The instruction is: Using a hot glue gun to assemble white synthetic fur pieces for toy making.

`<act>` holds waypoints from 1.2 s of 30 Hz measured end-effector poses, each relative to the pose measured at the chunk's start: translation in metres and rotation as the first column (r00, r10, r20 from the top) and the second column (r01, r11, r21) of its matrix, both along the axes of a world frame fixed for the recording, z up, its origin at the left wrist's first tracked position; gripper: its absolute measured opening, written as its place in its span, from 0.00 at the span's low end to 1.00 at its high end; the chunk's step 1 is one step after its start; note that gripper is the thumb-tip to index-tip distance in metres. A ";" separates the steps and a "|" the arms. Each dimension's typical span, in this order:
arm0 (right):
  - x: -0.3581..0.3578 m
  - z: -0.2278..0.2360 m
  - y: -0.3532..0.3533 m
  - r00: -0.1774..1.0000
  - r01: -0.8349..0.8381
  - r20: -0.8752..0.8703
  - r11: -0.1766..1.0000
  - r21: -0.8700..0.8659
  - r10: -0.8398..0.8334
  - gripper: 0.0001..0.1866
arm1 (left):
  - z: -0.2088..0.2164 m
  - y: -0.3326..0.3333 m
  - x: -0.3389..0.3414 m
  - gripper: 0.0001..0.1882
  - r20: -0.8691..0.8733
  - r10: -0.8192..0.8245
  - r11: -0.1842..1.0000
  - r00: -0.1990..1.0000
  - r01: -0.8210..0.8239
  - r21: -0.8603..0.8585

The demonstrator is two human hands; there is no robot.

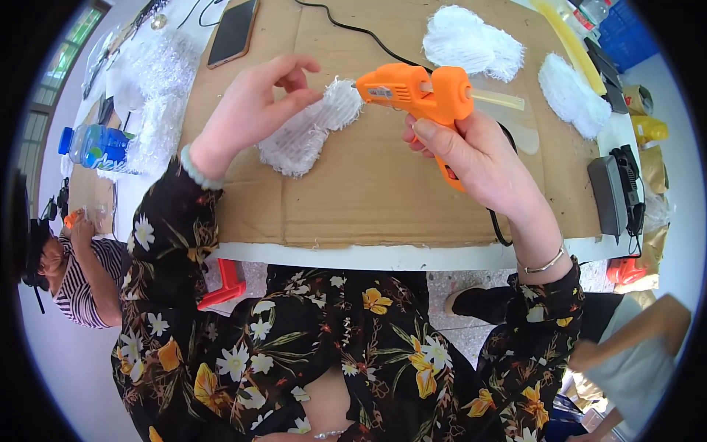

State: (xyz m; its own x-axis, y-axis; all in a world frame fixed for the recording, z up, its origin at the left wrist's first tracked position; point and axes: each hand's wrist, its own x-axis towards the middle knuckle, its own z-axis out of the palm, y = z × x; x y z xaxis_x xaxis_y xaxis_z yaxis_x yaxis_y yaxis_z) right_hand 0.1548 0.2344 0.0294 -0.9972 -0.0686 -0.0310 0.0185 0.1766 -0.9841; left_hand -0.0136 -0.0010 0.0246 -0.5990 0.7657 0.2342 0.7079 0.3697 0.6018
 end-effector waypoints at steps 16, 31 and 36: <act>-0.004 0.017 -0.007 0.997 0.026 0.071 0.985 0.170 -0.039 0.20 | -0.004 -0.016 0.034 0.30 -0.368 -0.362 0.929 0.856 0.299 -0.217; -0.010 0.017 -0.006 0.992 0.003 0.114 0.937 0.349 -0.045 0.20 | -0.002 -0.014 0.039 0.29 -0.369 -0.356 0.933 0.859 0.303 -0.195; -0.009 0.023 -0.008 0.990 -0.020 0.135 0.904 0.428 -0.042 0.20 | -0.001 -0.017 0.039 0.27 -0.363 -0.356 0.933 0.861 0.303 -0.196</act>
